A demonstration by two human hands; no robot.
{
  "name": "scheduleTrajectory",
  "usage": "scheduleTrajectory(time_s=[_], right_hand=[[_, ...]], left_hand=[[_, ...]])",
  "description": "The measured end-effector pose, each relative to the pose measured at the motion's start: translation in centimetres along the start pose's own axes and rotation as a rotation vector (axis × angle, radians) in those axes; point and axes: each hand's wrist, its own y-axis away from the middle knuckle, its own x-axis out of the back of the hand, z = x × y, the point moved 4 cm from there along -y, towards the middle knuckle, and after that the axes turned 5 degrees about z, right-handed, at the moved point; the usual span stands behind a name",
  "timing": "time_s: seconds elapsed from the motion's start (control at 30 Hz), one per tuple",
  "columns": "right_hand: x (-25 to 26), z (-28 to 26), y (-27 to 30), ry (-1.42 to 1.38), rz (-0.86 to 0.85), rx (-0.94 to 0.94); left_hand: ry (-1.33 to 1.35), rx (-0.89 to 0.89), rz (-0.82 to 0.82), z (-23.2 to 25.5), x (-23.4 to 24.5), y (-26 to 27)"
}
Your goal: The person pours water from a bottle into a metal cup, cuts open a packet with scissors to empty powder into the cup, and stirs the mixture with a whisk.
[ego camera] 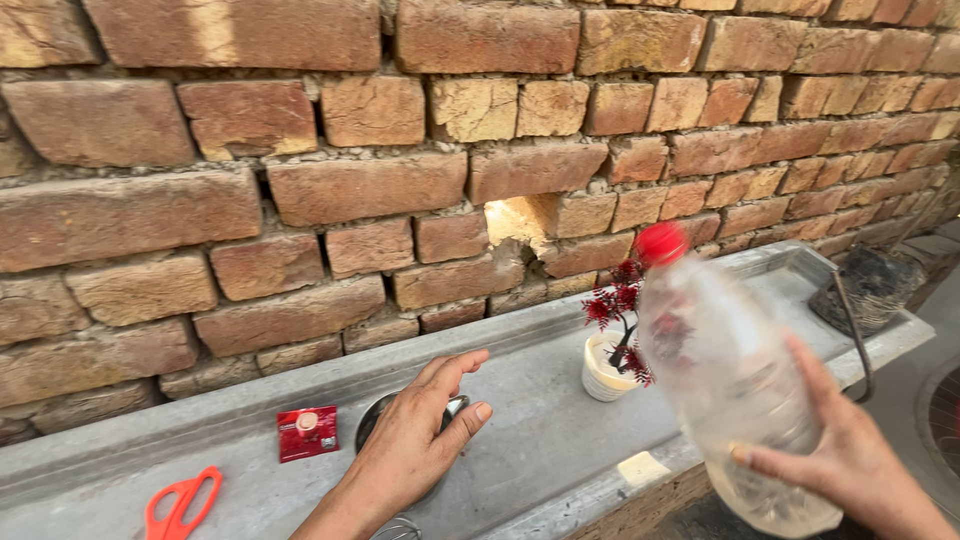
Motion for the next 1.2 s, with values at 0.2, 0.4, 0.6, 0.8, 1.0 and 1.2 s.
scheduleTrajectory(time_s=[0.2, 0.4, 0.6, 0.8, 1.0, 1.2], right_hand=[[4.6, -1.0, -4.0, -0.344, 0.291, 0.274], [3.1, 0.5, -10.7, -0.421, 0.296, 0.329], [-1.2, 4.1, -16.6, -0.495, 0.181, 0.141], [-4.3, 6.4, -20.6, -0.215, 0.092, 0.078], [-5.7, 7.1, -22.1, -0.11, 0.045, 0.057], [-7.0, 8.6, -23.8, -0.049, 0.029, 0.022]], left_hand=[[0.004, -0.037, 0.001, 1.5, -1.8, -1.1], [-0.004, -0.079, 0.034, 2.3, -3.5, -2.2], [-0.056, 0.001, 0.034, 0.8, -5.0, -3.1], [-0.083, 0.102, 0.052, -1.2, -6.0, -3.1], [-0.101, 0.215, 0.048, -2.0, -6.1, -2.3], [-0.132, 0.17, 0.079, -1.6, -6.5, -1.7]])
